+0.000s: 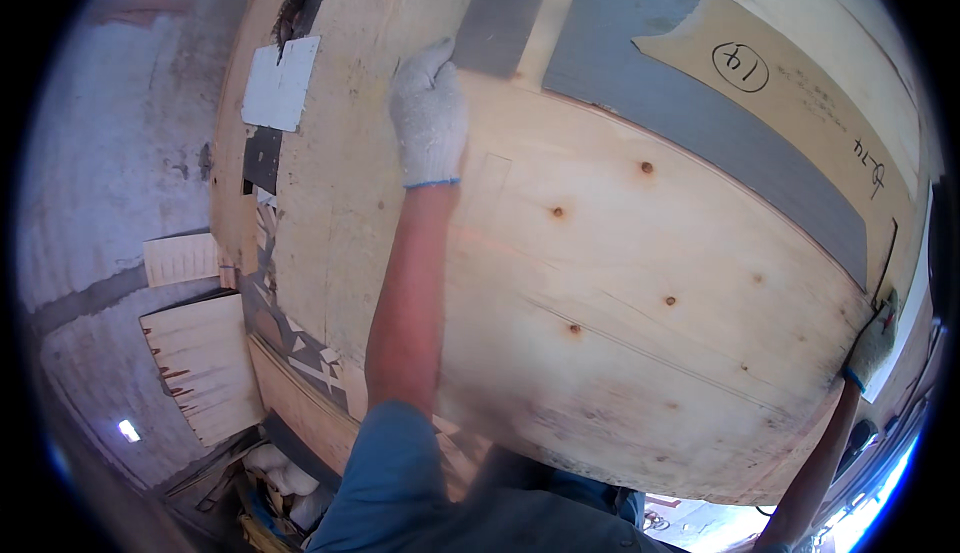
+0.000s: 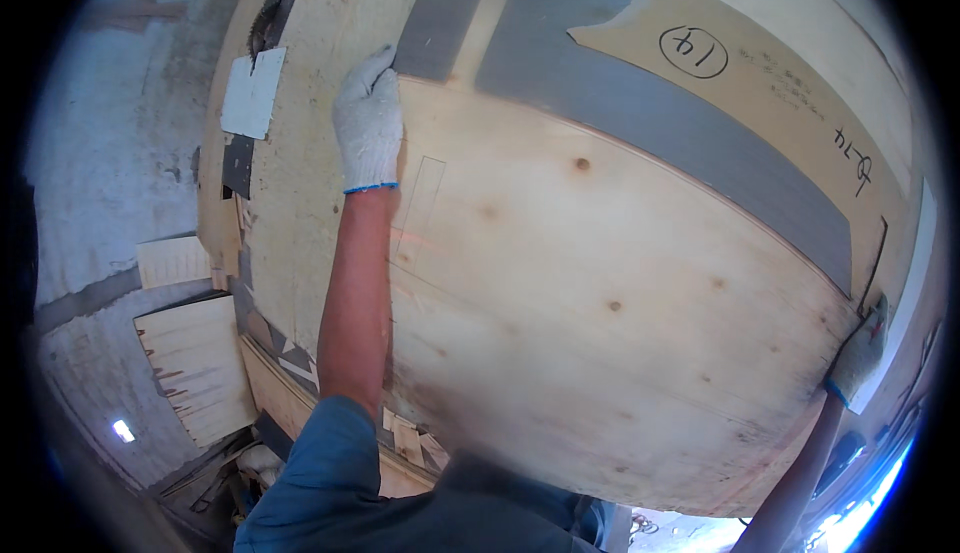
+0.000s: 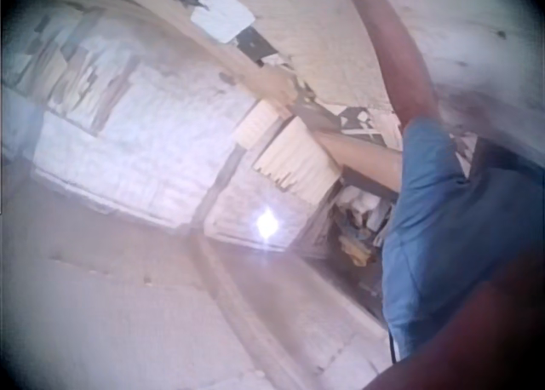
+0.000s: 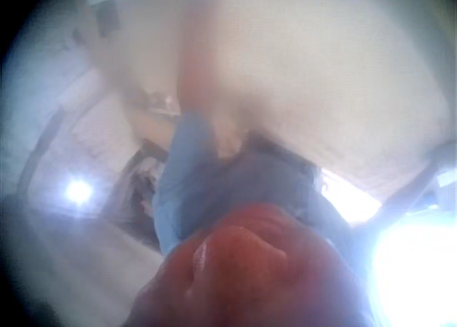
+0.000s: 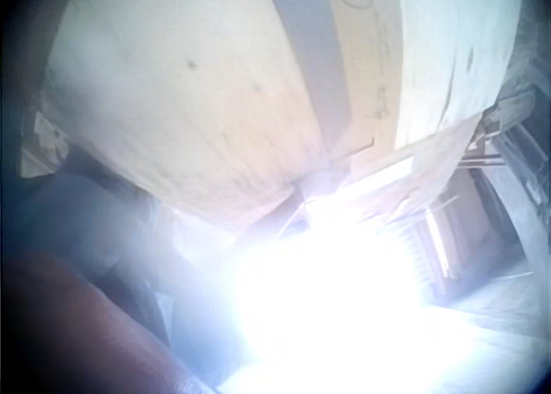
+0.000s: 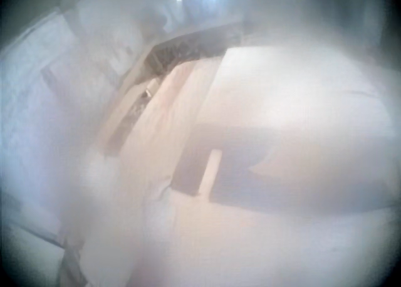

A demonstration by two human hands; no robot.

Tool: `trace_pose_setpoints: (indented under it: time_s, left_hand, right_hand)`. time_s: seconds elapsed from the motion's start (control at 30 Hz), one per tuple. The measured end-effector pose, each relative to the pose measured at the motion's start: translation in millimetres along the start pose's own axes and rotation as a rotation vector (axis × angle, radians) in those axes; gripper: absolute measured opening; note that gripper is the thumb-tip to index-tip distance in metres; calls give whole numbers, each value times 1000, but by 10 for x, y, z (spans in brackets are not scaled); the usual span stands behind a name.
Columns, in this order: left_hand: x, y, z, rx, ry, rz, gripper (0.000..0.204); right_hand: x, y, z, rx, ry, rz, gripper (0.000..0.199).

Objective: The person places a cardboard template on a large wooden board and uses a red pencil to trace its outline. They then remove the template and continue marking the wood with the pencil.

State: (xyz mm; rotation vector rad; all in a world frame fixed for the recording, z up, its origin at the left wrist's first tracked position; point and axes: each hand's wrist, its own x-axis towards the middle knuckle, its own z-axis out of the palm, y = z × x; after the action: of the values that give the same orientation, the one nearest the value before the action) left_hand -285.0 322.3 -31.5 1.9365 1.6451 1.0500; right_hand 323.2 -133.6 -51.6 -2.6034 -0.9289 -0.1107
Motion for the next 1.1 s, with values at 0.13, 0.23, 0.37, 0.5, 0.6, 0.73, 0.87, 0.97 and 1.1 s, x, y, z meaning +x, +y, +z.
trace_pose_setpoints:
  time_s: [0.13,0.23,0.37,0.5,0.6,0.73,0.87,0.97,1.1]
  left_hand:
    - [13,14,-11,-7,-13,20,28]
    - [22,29,-30,-35,-25,16,27]
    - [12,13,-28,-49,-50,-7,29]
    - [298,-8,-146,-490,-172,-274,38]
    - [747,103,-156,-688,-200,-350,46]
    - [1343,151,176,-386,-291,79,53]
    - [1970,-176,842,18,-62,534,41]
    - [1977,-181,1175,104,-145,583,32]
    - [2002,-147,1057,-67,-255,568,29]
  right_hand:
    - [-23,-68,-57,-25,-21,-6,52]
    - [-13,-109,-77,-25,-26,26,52]
    - [-60,-174,-55,65,18,112,51]
    - [-43,-86,-1,76,26,105,49]
    - [-26,61,58,119,33,65,48]
    - [-53,48,7,61,48,70,46]
    - [16,-210,51,33,18,58,45]
    - [-31,-37,-96,-69,19,24,46]
    - [-55,-68,-126,-36,-1,36,47]
